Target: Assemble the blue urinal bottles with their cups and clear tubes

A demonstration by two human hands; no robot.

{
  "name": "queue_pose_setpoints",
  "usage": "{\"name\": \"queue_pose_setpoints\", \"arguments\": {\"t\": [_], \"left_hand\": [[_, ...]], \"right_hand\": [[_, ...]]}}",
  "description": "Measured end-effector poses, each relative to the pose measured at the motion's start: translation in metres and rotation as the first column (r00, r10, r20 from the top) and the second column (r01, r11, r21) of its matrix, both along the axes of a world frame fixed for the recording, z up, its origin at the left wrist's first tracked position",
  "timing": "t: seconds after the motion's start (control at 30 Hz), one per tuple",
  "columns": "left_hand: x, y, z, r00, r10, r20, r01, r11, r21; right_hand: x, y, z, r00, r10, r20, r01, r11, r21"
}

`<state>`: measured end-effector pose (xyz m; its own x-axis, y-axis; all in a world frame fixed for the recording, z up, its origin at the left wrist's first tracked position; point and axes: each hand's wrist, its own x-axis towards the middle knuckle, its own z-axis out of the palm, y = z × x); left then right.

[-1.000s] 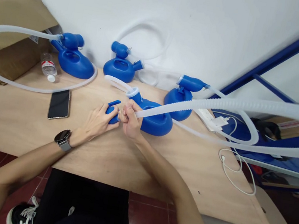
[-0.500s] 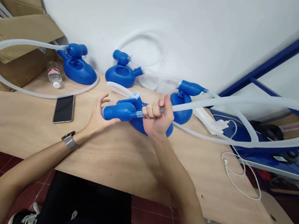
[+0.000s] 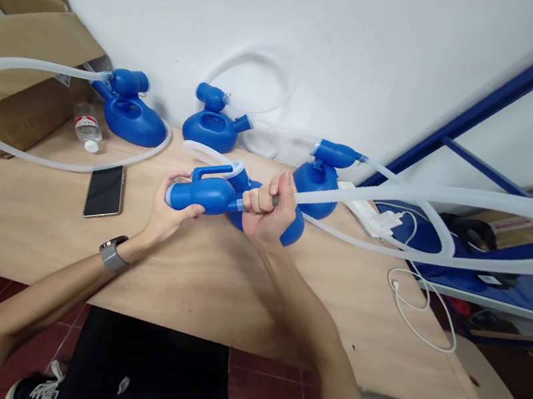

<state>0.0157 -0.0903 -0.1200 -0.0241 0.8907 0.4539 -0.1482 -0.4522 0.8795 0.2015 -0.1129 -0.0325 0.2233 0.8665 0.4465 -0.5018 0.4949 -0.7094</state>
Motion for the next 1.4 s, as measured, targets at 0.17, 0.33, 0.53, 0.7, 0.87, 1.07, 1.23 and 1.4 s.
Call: {"name": "queue_pose_setpoints", "arguments": {"t": [0.17, 0.33, 0.53, 0.7, 0.87, 1.07, 1.23, 1.4], "left_hand": [[-0.004, -0.010, -0.006, 0.943, 0.312, -0.112, -0.264, 0.912, 0.315], [-0.021, -0.002, -0.007, 0.883, 0.431, -0.185, -0.284, 0.805, 0.520], [-0.030, 0.025, 0.007, 0.925, 0.303, -0.230, -0.252, 0.940, 0.228], [-0.033, 0.032, 0.008, 0.989, 0.138, -0.044, -0.138, 0.990, -0.012], [-0.031, 0.032, 0.007, 0.997, 0.080, -0.017, -0.080, 0.996, -0.046], [-0.032, 0.033, 0.005, 0.997, 0.066, -0.034, -0.068, 0.996, -0.064], [-0.032, 0.033, 0.005, 0.998, 0.068, -0.016, -0.069, 0.994, -0.085], [-0.031, 0.034, 0.004, 0.997, 0.080, 0.002, -0.079, 0.988, -0.132]], "right_hand": [[0.001, -0.002, -0.001, 0.999, 0.054, -0.006, -0.054, 0.998, 0.017], [0.004, 0.009, -0.013, 0.991, 0.128, 0.046, -0.122, 0.987, -0.109], [0.018, 0.035, -0.018, 0.969, 0.227, 0.100, -0.222, 0.973, -0.061], [0.042, 0.044, -0.020, 0.771, 0.326, 0.547, -0.271, 0.945, -0.182], [0.045, 0.043, -0.024, 0.694, 0.348, 0.631, -0.251, 0.938, -0.240], [0.051, 0.047, -0.020, 0.702, 0.223, 0.677, -0.157, 0.975, -0.159], [0.053, 0.053, -0.027, 0.705, 0.199, 0.680, -0.162, 0.980, -0.119], [0.050, 0.057, -0.035, 0.734, 0.293, 0.612, -0.270, 0.954, -0.133]]}}
